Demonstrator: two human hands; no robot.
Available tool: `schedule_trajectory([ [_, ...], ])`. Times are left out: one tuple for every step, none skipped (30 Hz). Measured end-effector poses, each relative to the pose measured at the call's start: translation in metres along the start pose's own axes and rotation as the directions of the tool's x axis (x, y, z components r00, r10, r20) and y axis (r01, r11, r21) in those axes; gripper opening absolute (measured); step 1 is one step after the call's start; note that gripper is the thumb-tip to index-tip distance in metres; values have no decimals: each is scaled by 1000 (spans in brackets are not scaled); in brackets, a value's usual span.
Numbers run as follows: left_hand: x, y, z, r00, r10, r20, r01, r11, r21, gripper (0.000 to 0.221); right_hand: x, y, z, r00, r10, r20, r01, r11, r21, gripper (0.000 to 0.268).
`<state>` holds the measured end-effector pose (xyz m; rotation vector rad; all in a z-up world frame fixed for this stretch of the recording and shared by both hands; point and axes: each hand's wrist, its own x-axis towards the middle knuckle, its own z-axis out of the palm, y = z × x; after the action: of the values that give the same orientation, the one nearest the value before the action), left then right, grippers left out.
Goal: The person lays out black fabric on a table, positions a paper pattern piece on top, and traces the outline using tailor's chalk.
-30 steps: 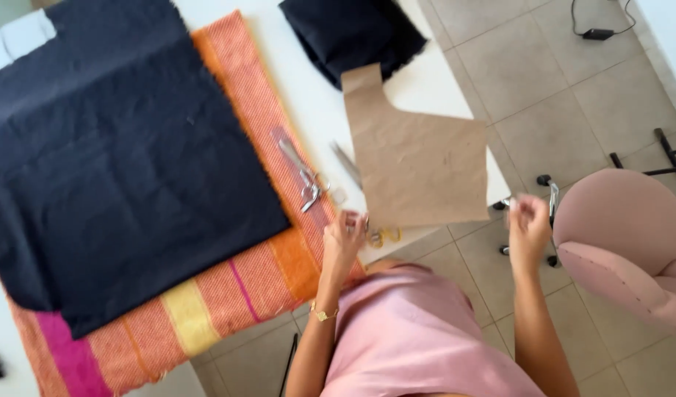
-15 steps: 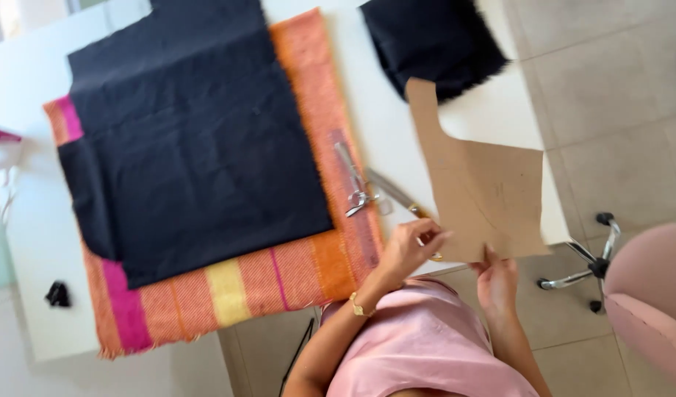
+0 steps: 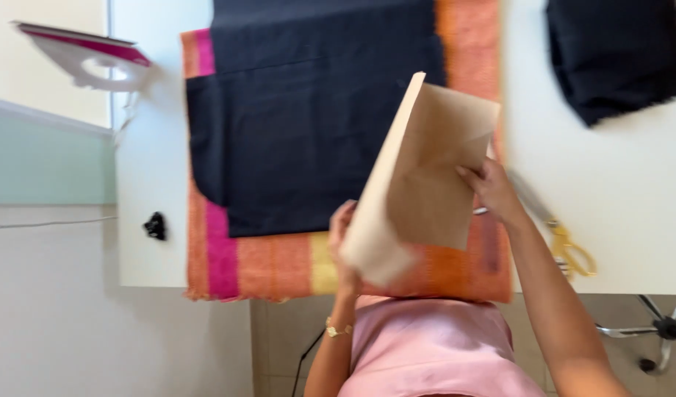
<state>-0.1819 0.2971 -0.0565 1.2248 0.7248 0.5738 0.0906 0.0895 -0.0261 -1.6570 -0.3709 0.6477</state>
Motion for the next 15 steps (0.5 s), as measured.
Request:
schedule_trajectory([
  [33,-29,-58,1000,-11,-4,11,1000,3,51,15,-17,20,1000,11,3,-11,1000,0,30],
  [59,-60,-113,985,-99,142,166,774,-611,44,31,-32,38,998,-57,9,57,954,-296,38],
  [76,-95,-159,948,-90,305,317,193,-929,38,37,-47,51,994,-103,35,104,816,-568,52],
  [60,-45,-152,945,-117,304,321,184,-929,38,44,-31,65,997,-75,33,80,816,-573,52],
  [69,4,-131,982,-189,-8,149,799,-583,21,63,-19,73,996,-72,-44,56,954,-295,43],
  [73,54,-104,960,-18,-279,52,992,113,24,82,-8,78,992,-49,-116,51,999,13,43],
  [78,66,-104,967,-18,-254,47,993,108,24,92,9,77,988,-56,-142,57,998,8,43],
  [83,78,-102,970,-138,-201,168,976,139,33,103,26,75,975,-56,-213,57,998,-2,49],
  [81,89,-101,950,-268,-163,295,938,181,42,109,47,72,960,-45,-276,44,999,-11,55],
  [79,82,-102,950,-277,-146,301,936,184,42,104,53,69,955,-40,-293,37,999,-15,55],
  [76,75,-103,944,-304,-131,324,930,175,41,100,60,67,949,-66,-307,39,995,-91,62],
  [74,68,-105,937,-331,-116,347,923,167,41,97,67,64,944,-92,-318,39,985,-168,69],
  [73,57,-109,938,-331,-107,345,923,168,41,84,63,65,941,-94,-326,40,985,-169,69],
  [71,46,-113,942,-313,-125,329,934,140,38,71,59,67,934,-125,-334,53,975,-216,71],
  [67,34,-115,943,-297,-147,314,943,106,42,58,55,66,930,-156,-334,65,962,-267,74],
])
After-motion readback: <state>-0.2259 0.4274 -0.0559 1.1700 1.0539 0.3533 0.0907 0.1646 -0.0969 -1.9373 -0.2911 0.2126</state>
